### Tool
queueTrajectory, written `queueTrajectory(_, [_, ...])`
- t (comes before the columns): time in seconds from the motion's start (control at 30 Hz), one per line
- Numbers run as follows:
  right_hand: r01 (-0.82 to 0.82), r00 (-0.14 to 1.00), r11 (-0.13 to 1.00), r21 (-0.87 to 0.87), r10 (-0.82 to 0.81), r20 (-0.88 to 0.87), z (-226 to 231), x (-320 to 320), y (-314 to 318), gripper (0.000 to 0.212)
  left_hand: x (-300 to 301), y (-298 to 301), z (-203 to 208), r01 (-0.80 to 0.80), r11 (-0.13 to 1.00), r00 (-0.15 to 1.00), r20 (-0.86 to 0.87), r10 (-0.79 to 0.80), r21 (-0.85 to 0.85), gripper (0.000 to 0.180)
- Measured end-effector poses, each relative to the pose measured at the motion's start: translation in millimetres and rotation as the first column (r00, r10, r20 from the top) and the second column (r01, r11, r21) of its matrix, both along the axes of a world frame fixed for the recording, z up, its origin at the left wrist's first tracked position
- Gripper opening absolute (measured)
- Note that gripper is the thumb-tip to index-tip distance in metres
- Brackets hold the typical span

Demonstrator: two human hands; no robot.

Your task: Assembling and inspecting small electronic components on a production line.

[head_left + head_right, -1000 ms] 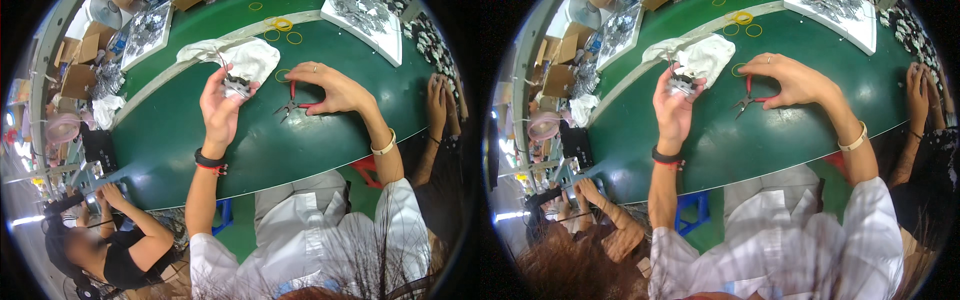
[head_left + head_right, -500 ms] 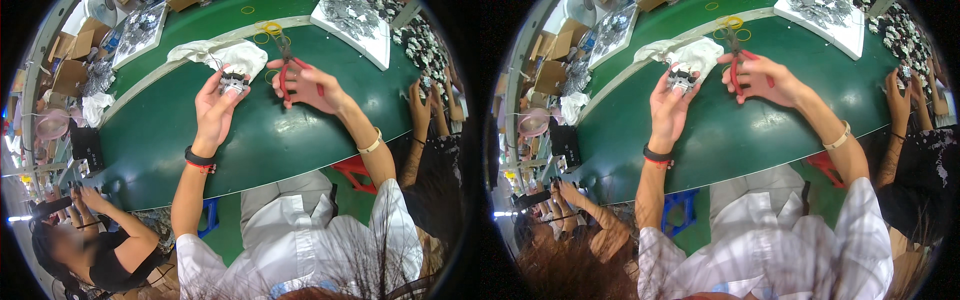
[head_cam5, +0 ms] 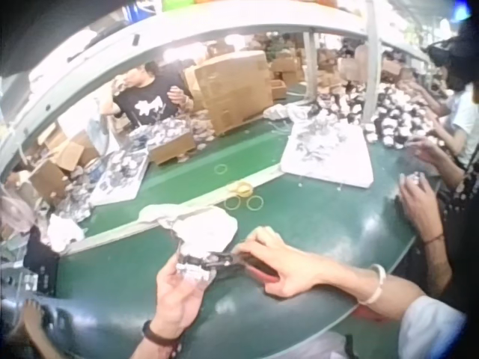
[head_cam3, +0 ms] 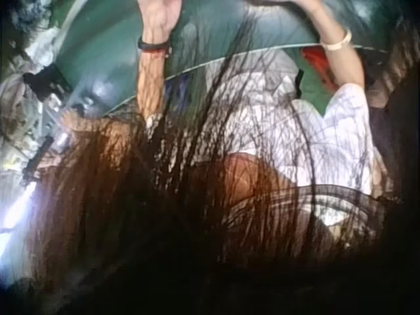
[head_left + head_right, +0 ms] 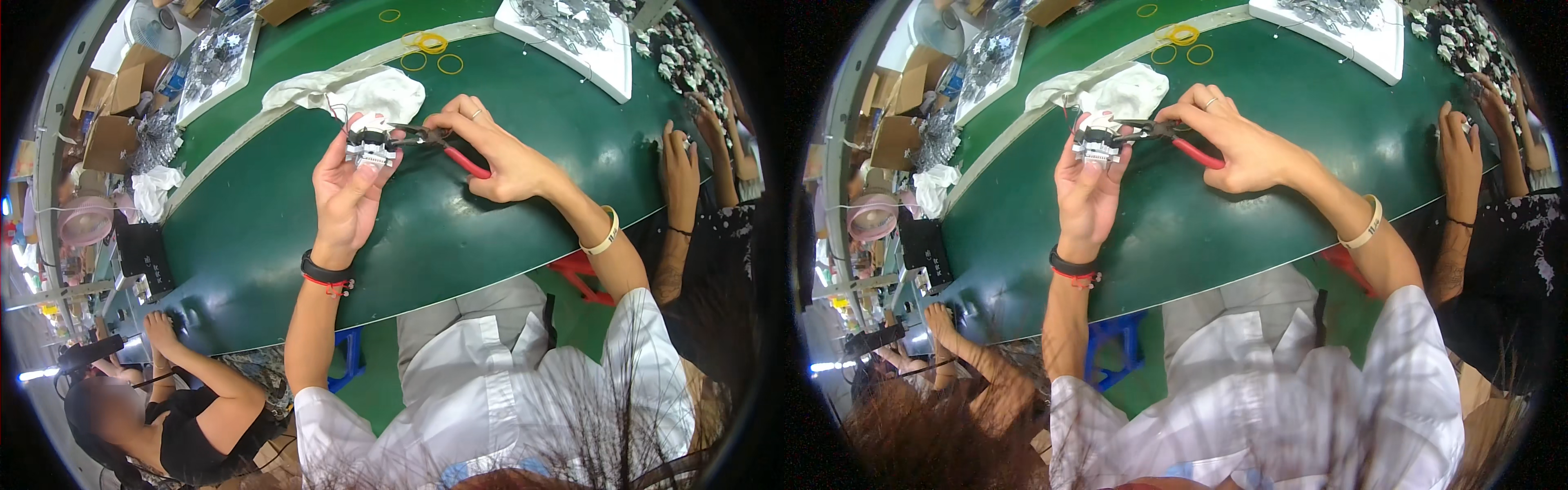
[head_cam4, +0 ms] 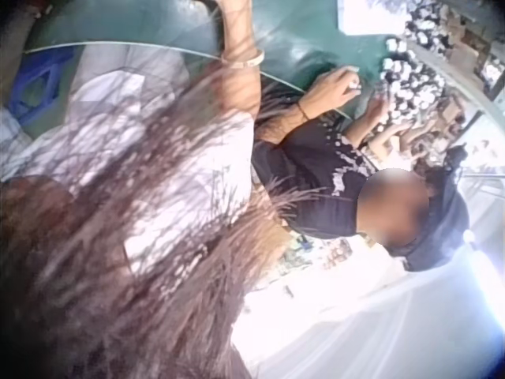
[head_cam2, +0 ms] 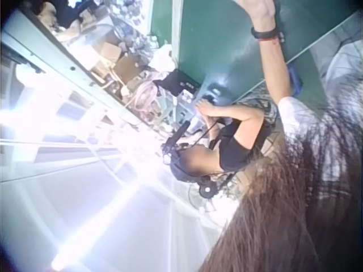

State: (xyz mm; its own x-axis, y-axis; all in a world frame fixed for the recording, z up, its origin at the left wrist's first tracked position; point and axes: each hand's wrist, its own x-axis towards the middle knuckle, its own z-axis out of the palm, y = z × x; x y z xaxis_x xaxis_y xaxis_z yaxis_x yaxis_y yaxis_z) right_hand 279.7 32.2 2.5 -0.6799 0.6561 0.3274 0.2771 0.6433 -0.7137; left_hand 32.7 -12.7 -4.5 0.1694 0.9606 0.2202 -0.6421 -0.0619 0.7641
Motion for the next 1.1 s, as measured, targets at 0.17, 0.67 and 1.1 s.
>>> queueTrajectory(0.17, [-0.035,0.998,0.999,0.015,0.035,-0.046,-2.5,-1.9,0.2,0.076,1.9,-2.1,-2.3,-0.022,1.0,0.999,-0.04,0.023,0.011,0.066])
queueTrajectory(0.67, [0.1,0.988,0.967,0.236,-0.068,-0.139,-13.6,-18.5,-7.7,0.066,14.5,-7.6,-2.6,-0.203,0.975,0.966,-0.146,0.215,0.094,0.068])
queueTrajectory(1.1, [0.209,0.978,0.923,0.324,-0.199,-0.063,3.7,-4.9,-0.8,0.065,0.5,8.3,-2.5,-0.424,0.867,0.804,-0.332,0.493,0.262,0.069])
